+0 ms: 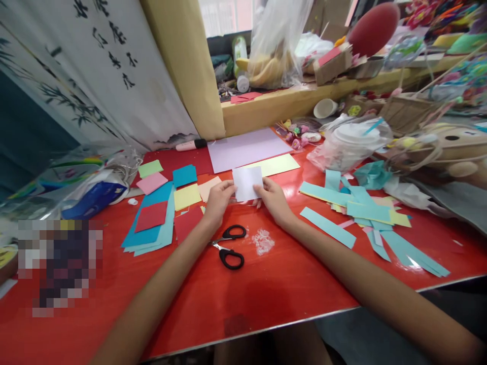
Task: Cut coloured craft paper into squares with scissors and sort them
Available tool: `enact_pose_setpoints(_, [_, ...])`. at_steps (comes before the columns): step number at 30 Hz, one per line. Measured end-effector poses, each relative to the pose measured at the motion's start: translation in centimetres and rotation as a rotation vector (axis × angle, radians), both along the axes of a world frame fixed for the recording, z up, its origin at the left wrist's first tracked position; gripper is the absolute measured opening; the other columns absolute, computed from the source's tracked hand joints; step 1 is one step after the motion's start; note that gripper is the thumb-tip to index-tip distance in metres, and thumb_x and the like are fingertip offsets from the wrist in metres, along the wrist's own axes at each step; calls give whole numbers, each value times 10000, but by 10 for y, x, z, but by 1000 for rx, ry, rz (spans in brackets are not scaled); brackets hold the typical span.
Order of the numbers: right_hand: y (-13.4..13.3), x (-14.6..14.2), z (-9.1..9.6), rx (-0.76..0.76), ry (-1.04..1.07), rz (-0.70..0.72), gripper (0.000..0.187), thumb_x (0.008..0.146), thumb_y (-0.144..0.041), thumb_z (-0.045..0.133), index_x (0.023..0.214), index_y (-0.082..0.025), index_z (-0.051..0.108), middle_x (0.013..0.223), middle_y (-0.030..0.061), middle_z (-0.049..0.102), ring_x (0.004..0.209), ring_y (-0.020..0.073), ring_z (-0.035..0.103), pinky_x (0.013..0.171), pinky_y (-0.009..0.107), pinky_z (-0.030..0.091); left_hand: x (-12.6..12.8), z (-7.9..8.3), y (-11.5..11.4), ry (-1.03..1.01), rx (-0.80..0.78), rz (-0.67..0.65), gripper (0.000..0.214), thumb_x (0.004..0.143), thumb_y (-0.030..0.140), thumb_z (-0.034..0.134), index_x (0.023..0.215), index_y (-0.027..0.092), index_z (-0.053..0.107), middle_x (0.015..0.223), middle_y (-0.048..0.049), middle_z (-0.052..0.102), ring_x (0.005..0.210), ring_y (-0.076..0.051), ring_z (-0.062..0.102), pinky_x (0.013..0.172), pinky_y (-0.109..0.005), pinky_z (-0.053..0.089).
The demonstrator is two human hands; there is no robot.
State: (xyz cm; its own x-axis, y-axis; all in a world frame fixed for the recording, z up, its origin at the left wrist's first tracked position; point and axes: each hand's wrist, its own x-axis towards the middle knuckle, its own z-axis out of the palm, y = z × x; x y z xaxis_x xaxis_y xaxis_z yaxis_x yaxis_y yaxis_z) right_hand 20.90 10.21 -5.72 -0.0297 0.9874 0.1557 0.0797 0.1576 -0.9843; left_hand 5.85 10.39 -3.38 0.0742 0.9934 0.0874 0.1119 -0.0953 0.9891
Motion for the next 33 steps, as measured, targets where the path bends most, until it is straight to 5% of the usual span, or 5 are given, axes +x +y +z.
enact_pose_setpoints(8, [2, 4, 0, 46, 172, -53, 193, 842, -390, 468, 837, -198, 487, 730, -13, 588, 457, 87, 500, 417, 217, 420, 8, -1, -6, -241, -50, -51, 242, 743, 377, 620, 820, 148, 619, 779, -36, 630, 680, -136, 598, 557, -236, 502])
enact_pose_setpoints(13, [-3, 1, 3, 23, 172, 75, 203, 844, -393, 506, 830, -191, 526, 448, -69, 474, 362, 81, 434, 363, 190, 327, -3, 7, 0, -212, -3, 13, 285, 735, 429, 639, 783, 149, 628, 794, -36, 639, 702, -134, 592, 555, -213, 474])
enact_pose_setpoints(23, [0, 0, 4, -96, 266, 337, 283, 793, -408, 583, 910, -151, 562, 649, -17, 594, 487, 80, 565, 422, 183, 442, -24, 4, 12, -370, -174, 40, 236, 657, 341, 702, 772, 146, 634, 829, -48, 682, 785, -179, 631, 603, -246, 485])
enact_pose_setpoints(33, [1, 3, 8, -166, 307, 356, 263, 804, -411, 570, 880, -161, 542, 591, -30, 578, 410, 70, 539, 343, 161, 382, -25, -1, 14, -326, -157, -24, 265, 707, 387, 650, 777, 133, 625, 751, -52, 676, 660, -151, 623, 581, -257, 498])
